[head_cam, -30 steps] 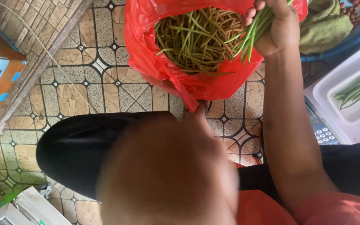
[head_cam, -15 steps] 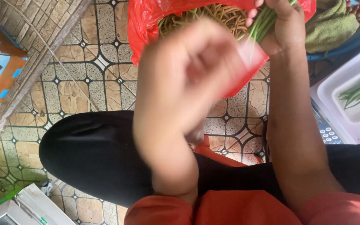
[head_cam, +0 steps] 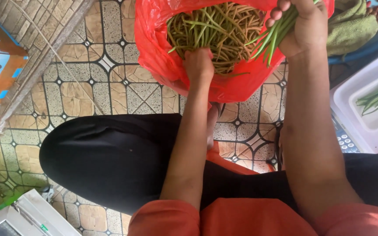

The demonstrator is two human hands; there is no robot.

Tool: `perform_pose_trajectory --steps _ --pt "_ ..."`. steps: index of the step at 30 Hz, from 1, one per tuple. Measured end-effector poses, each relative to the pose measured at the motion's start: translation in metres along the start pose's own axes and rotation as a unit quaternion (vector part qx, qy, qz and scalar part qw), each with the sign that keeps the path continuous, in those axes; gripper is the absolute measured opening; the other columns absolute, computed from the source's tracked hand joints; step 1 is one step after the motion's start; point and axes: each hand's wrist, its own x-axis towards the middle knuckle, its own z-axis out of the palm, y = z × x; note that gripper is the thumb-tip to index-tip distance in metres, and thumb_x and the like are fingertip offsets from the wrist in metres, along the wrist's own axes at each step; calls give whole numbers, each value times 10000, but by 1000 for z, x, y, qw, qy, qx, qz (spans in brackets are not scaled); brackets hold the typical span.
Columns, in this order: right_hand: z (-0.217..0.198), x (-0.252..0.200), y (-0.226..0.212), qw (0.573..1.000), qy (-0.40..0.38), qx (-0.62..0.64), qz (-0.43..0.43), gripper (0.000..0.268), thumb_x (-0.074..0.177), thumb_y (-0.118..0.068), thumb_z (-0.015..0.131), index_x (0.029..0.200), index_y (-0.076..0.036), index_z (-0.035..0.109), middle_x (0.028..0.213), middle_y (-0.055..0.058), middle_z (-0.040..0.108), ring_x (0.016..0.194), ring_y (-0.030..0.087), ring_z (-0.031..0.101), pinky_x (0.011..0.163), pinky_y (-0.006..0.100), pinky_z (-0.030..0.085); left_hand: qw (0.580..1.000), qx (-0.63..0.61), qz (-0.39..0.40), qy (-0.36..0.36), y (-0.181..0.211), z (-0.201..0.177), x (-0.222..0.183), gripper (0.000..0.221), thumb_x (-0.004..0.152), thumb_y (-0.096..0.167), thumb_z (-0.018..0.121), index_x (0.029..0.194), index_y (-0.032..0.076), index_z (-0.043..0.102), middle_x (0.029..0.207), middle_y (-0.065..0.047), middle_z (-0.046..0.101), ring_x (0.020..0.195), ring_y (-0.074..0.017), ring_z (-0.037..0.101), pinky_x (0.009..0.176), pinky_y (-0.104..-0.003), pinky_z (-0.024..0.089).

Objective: Arranging and aligning long beans from a plastic bag onto a scale for weighing.

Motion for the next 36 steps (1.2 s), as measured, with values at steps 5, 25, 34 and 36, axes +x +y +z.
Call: perform_pose_trajectory --steps 5,25,34,36 --pt "3 -4 -6 1000 16 11 7 250 935 -27 709 742 -105 570 678 51 609 607 190 613 566 359 520 994 -95 27 -50 -3 -62 -14 164 899 84 719 998 191 795 1061 -8 801 967 -192 767 905 -327 627" --pt "-3 -6 11 923 -288 95 239 173 1055 -138 617 1142 -8 690 1029 136 787 898 241 788 780 366 659 885 -262 382 -37 34 -151 -55 183 914 -2 680 1032 116 753 1009 5 782 897 -121 715 832 -265 578" --pt "14 -20 14 958 -178 -29 224 142 924 -105 799 918 -52 667 750 63 687 606 180 674 596 323 637 874 -266 357 196 26 -91 9 198 842 -43 669 957 95 749 957 -24 807 890 -206 779 849 -350 602" --pt "19 -25 5 975 -146 -33 165 148 938 -74 763 1067 -51 695 759 4 655 641 128 642 612 285 607 976 -106 149 118 3 -55 30 164 880 65 660 801 133 786 815 -34 802 731 -230 773 583 -392 610"
